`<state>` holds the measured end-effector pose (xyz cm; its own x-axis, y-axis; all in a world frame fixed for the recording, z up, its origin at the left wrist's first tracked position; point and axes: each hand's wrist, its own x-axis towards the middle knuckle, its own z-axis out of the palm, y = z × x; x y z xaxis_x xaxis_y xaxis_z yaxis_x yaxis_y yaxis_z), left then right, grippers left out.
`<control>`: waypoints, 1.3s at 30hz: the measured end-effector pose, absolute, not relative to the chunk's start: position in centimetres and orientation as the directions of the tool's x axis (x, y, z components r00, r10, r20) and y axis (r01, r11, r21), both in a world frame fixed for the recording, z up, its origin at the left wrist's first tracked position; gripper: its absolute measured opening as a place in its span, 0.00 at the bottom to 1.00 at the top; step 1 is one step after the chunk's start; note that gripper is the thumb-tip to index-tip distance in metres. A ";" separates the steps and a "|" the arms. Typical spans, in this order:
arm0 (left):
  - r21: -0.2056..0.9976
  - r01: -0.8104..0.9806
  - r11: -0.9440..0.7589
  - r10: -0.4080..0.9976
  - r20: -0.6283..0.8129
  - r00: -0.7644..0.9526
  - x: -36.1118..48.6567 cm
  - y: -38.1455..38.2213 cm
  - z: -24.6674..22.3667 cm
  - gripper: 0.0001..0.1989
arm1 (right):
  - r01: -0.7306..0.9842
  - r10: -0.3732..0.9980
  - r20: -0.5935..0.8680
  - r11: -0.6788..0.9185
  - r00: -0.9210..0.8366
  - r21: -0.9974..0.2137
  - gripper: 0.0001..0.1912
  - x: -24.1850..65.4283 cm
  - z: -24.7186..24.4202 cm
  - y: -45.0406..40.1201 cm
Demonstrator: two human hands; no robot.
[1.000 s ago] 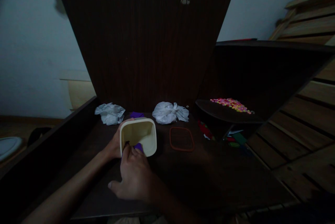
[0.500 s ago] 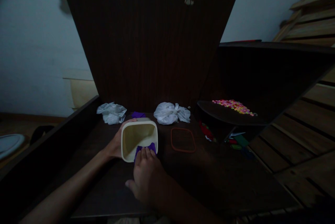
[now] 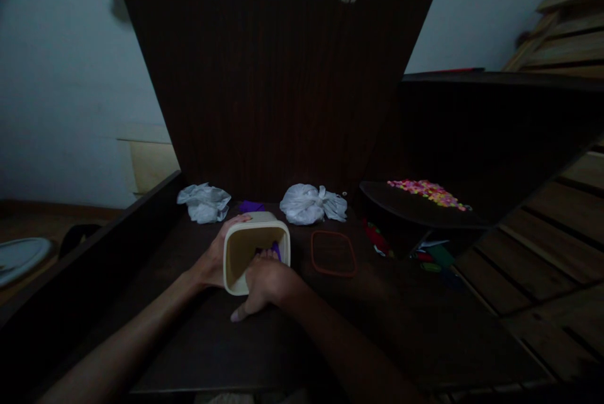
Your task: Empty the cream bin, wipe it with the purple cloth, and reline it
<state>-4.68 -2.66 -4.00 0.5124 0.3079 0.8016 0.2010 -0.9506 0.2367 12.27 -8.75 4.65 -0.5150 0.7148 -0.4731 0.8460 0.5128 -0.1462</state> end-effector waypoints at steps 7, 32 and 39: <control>0.254 0.175 -0.951 0.308 0.805 0.507 -4.7 -2.6 -4.3 0.64 | 0.853 0.668 -0.593 0.517 -0.451 -0.066 0.68 10.8 4.3 -6.6; 0.233 0.202 -0.951 0.307 0.774 0.554 -4.8 -2.6 -4.3 0.65 | 0.859 0.772 -0.389 0.497 -0.503 -0.125 0.63 11.4 3.4 -8.8; 0.251 0.185 -0.950 0.312 0.791 0.526 -4.7 -2.6 -4.4 0.64 | 0.803 0.715 -0.378 0.574 -0.588 -0.163 0.56 10.5 3.2 -8.2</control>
<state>-4.71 -2.62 -4.42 0.5256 0.3120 0.7915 0.1852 -0.9500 0.2515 10.52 -8.23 3.16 -0.5882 0.7149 -0.3780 0.8025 0.5738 -0.1635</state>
